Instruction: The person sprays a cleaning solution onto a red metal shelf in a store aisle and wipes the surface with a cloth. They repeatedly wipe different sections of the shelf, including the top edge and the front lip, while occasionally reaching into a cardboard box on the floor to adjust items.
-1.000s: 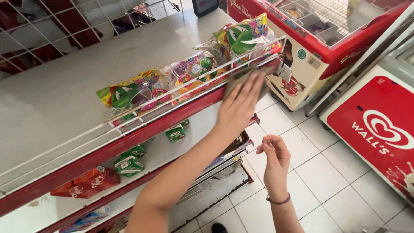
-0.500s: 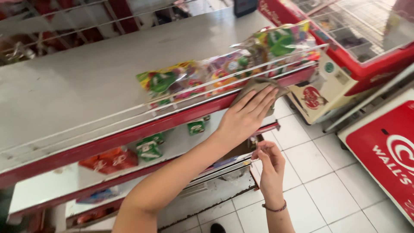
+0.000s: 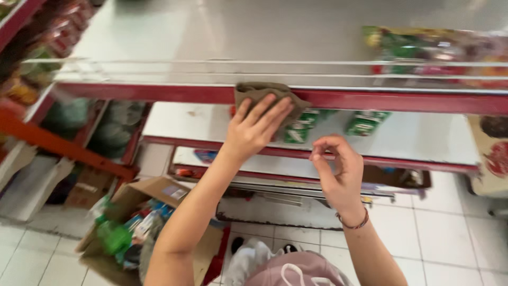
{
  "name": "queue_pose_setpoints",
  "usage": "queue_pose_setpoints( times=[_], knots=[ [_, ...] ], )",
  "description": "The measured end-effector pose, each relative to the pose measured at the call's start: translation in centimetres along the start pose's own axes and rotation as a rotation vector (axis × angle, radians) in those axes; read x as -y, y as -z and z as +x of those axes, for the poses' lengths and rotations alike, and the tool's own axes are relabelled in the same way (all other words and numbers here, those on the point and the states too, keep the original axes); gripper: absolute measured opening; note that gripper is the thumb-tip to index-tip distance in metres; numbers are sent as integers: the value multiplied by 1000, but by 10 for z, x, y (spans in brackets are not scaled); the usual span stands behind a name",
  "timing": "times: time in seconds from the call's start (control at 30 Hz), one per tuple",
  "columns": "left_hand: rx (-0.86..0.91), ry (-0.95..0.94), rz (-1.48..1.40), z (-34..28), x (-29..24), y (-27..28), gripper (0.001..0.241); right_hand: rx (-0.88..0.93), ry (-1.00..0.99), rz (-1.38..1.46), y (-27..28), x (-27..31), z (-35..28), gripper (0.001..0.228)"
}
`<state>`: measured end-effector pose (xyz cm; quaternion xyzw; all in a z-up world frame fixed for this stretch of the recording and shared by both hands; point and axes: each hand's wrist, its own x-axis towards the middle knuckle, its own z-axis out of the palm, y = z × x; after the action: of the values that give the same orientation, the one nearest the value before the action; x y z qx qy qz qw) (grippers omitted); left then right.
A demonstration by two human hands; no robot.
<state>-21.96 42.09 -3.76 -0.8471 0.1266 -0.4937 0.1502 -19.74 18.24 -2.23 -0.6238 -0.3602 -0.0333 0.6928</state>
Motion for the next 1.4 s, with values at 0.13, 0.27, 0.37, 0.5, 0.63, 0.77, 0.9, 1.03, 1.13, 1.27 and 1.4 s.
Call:
queue_pose_setpoints(
  times=[0.13, 0.27, 0.37, 0.5, 0.63, 0.77, 0.9, 1.03, 1.13, 1.27, 1.4],
  knots=[
    [46, 164, 86, -68, 68, 23, 44, 86, 345, -436, -67, 18, 20, 13],
    [128, 458, 96, -120, 125, 55, 56, 216, 582, -538, -129, 32, 41, 13],
    [90, 627, 148, -139, 159, 79, 67, 136, 691, -714, -167, 38, 53, 15],
    [17, 888, -27, -144, 196, 111, 74, 124, 686, -830, -191, 40, 73, 26],
    [-137, 999, -420, -134, 203, 137, 70, 105, 591, -1025, -213, 31, 81, 49],
    [-206, 850, -695, -120, 180, 150, 70, 67, 522, -1039, -219, 16, 69, 47],
    [-48, 516, -494, -84, 160, 130, 65, 49, 445, -1014, -211, 4, 48, 42],
    [131, 264, -565, -63, 140, 124, 53, 3, 468, -967, -214, -8, 40, 30],
    [134, 290, -536, -72, 151, 127, 47, -67, 473, -950, -220, -12, 38, 31],
    [82, 506, -501, -103, 197, 138, 46, -121, 420, -926, -230, -11, 36, 38],
    [84, 598, -374, -125, 230, 160, 56, -128, 421, -923, -234, -7, 37, 39]
  ],
)
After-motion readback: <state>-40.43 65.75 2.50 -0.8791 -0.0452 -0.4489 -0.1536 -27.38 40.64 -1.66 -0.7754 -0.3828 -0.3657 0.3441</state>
